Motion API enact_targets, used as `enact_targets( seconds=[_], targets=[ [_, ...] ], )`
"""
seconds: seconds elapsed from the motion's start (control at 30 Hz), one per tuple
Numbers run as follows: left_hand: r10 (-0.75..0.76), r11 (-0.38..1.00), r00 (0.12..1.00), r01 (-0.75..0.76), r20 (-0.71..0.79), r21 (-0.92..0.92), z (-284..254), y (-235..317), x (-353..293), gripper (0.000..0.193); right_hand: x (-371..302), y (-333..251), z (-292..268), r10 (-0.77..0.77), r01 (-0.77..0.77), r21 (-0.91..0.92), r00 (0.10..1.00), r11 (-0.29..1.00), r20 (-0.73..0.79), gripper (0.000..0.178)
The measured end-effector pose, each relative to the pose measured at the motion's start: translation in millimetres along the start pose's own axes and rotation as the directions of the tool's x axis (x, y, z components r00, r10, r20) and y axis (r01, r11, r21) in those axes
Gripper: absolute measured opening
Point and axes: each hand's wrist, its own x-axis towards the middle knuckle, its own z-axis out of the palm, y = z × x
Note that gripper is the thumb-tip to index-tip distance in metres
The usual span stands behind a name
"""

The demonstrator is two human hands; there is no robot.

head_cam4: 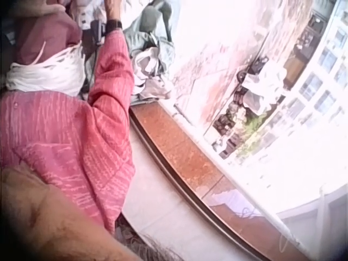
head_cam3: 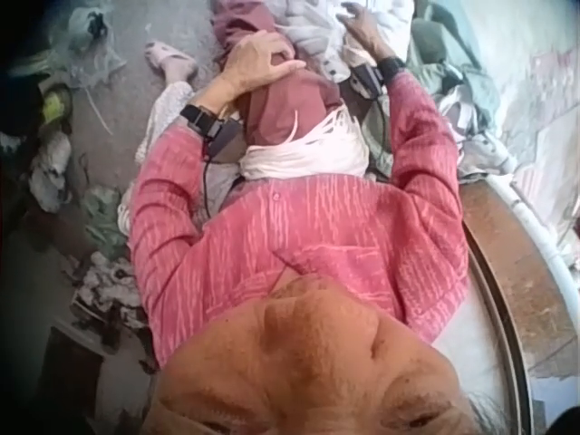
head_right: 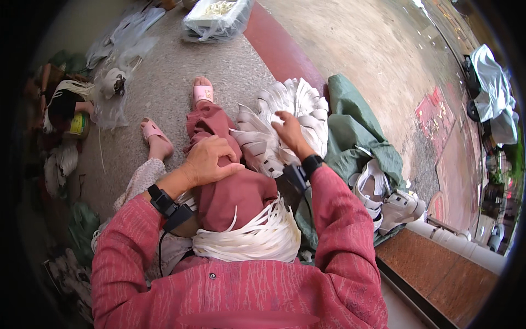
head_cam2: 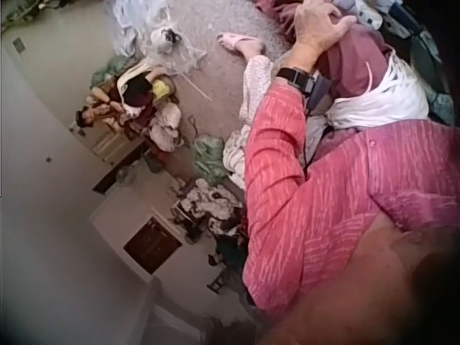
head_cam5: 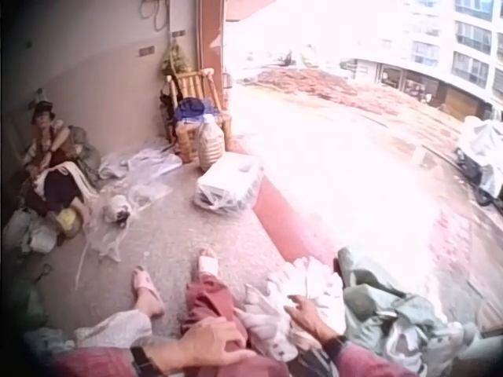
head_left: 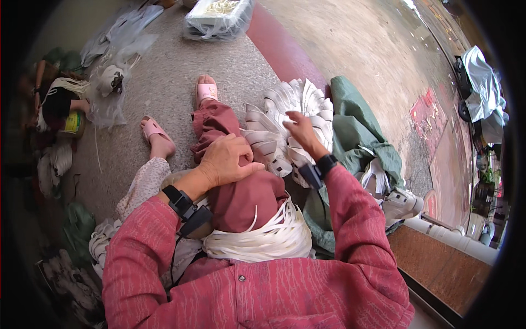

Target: Lacing pairs of white sneakers in a workshop setting.

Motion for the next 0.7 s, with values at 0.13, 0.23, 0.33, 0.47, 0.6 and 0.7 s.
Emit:
enact_targets(
  seconds=[0.13, 0.23, 0.33, 0.47, 0.6, 0.7],
  targets=[
    [-0.003, 0.999, 0.999, 0.001, -0.047, -0.045, -1, -1, 1, 0.026, 56, 22, 4, 0.155, -0.135, 0.266, 0.986, 0.954, -0.056, 0.064],
    [-0.016, 0.998, 0.995, 0.009, -0.099, -0.069, -1, -8, -1, 0.027, 77, 50, 8, 0.071, -0.063, 0.085, 0.992, 0.994, -0.107, 0.065],
    [0.001, 0.989, 0.995, -0.017, -0.104, -0.149, 1, -4, 8, 0.027, 75, 105, -32, -0.103, 0.022, -0.505, 0.986, 0.863, -0.133, 0.049],
    [-0.051, 0.989, 0.993, 0.036, -0.102, -0.146, -8, -12, -4, 0.023, 88, 83, -24, 0.127, -0.172, -0.638, 0.985, 0.75, -0.115, 0.043],
    [-0.051, 0.985, 0.995, 0.037, -0.083, -0.17, -9, -12, 0, 0.023, 119, 66, -29, 0.344, -0.357, -0.554, 0.93, 0.752, -0.132, 0.053],
    [-0.035, 0.981, 0.994, 0.014, -0.101, -0.196, -7, -13, 1, 0.023, 128, 62, -24, 0.425, -0.463, -0.395, 0.886, 0.793, -0.185, 0.069]
  ],
)
